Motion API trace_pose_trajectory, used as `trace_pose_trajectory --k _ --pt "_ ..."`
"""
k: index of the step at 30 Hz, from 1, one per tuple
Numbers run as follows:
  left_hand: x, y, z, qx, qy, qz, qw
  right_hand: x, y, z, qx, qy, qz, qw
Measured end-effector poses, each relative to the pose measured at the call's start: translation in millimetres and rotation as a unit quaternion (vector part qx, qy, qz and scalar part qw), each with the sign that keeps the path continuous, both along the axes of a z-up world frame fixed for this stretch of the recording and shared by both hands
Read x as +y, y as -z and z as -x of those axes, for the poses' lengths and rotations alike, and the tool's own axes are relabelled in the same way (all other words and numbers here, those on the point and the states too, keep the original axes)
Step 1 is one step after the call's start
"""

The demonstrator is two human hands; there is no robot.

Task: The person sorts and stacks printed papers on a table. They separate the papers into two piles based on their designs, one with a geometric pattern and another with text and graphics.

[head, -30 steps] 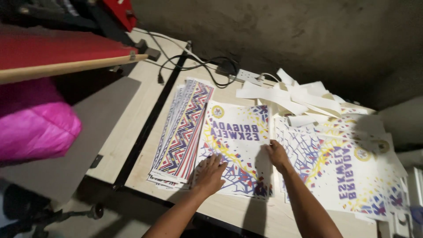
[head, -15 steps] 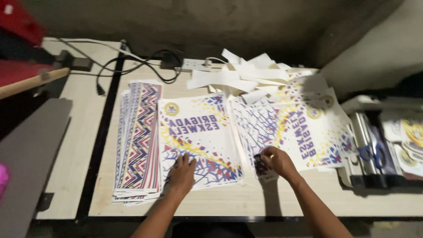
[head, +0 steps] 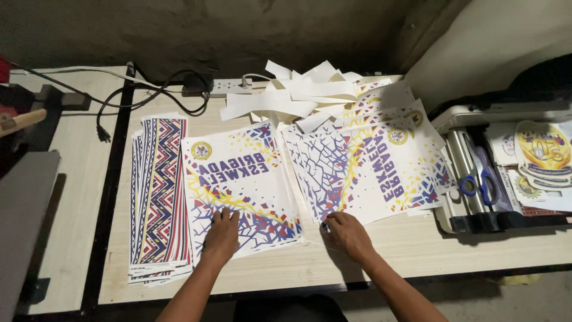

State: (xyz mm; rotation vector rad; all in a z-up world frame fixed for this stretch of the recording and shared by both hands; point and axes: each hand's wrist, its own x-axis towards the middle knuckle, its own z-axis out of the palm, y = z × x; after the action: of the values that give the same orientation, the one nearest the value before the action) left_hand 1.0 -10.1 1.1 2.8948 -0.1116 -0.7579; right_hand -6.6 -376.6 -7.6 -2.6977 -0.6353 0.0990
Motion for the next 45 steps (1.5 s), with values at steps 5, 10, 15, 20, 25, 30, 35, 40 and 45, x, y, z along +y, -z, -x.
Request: trace_pose_trajectory --k 5,10,15,20,25,30,35,40,45 --pt "-6.2 -8.9 2.1 0.008 -0.014 0.0 1.0 -5.2 26.5 4.7 -0.052 -0.025 0.016 0.998" --pt "-20.1 -34.7 -5.9 0.074 -0.047 -0.023 0.996 -4.9 -18.6 6.6 -0.012 0.023 0.01 1.0" --pt "-47.0 35.0 -20.9 -0.096 -0.066 0.163 0.98 -21.7 -31.0 10.5 -0.046 0.161 -0.166 0.972" --pt "-150.1 51.5 -58.7 0.134 -0.244 0.501 0.82 -32.3 -65.7 27.1 -0.045 0.21 -0.207 0.954" --pt "-219.2 -2.4 -72.4 0.267 -0.348 0.587 0.681 -53.6 -48.2 56.6 -0.073 0.179 -0.236 0.952" --pt "-240.7 43.9 -76.0 0.247 -0.34 0.659 0.624 -77.0 -16.2 84.8 0.114 0.333 -0.371 0.859" --pt "-243.2 -4.6 -49.5 0.228 -0.369 0.611 0.662 -108.6 32.8 79.7 0.332 0.467 -0.605 0.553" --pt "-234.1 -12.8 -16.6 0.207 -0.364 0.608 0.675 -113.5 29.8 46.8 0.358 0.499 -0.672 0.414" --pt "-215.8 -23.8 18.4 0.188 -0.384 0.601 0.675 -111.1 55.6 18.6 0.319 0.474 -0.694 0.439"
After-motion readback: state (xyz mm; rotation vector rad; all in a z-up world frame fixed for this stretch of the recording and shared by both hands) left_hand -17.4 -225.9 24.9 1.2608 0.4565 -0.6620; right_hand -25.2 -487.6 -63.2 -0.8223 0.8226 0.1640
